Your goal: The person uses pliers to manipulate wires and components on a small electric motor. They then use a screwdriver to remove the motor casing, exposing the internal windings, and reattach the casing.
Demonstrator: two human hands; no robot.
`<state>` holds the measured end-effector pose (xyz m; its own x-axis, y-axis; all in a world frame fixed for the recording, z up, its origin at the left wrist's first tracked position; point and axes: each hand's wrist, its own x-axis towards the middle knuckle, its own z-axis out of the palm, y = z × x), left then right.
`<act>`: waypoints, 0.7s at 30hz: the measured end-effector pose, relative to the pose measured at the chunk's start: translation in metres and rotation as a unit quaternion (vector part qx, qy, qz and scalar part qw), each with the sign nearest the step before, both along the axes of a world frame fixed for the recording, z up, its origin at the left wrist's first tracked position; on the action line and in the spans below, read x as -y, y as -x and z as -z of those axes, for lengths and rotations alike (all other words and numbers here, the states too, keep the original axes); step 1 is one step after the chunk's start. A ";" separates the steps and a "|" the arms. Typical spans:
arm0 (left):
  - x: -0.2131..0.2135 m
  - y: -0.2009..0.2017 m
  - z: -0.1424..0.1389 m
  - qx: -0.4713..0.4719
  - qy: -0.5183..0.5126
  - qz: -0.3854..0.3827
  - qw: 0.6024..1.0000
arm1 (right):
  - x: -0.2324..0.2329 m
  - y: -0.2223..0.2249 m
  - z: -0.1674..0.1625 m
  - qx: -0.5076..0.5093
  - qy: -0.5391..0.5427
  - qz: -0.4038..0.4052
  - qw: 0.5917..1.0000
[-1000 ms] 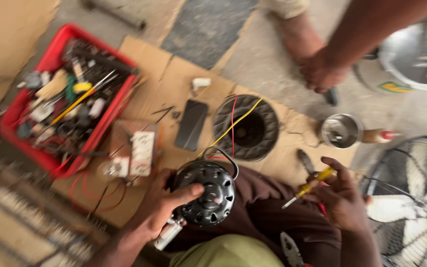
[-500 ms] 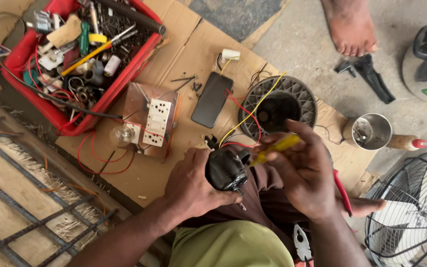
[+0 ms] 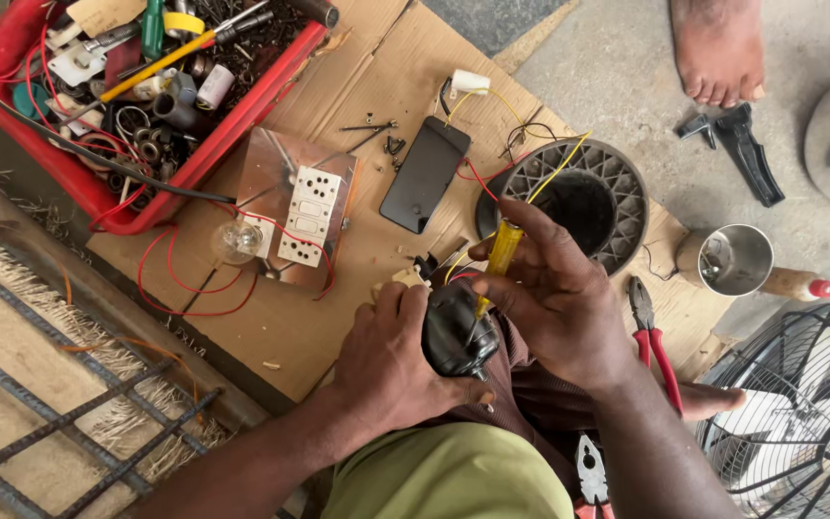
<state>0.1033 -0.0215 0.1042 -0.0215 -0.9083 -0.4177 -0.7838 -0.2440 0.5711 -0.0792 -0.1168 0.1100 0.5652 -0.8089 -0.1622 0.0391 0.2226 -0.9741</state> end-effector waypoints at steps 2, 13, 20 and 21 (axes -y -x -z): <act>-0.001 -0.001 -0.001 -0.004 0.008 0.000 1.000 | 0.005 -0.007 -0.003 -0.047 0.032 -0.024 0.998; -0.002 -0.002 0.002 -0.015 0.121 0.006 0.993 | 0.024 -0.031 -0.004 0.002 -0.095 -0.072 0.993; 0.003 -0.005 0.001 -0.012 0.029 0.001 1.000 | -0.004 0.008 0.003 0.149 -0.022 -0.002 0.989; 0.004 -0.005 0.000 -0.010 0.022 0.002 1.000 | -0.006 0.009 0.002 0.142 -0.014 -0.001 0.990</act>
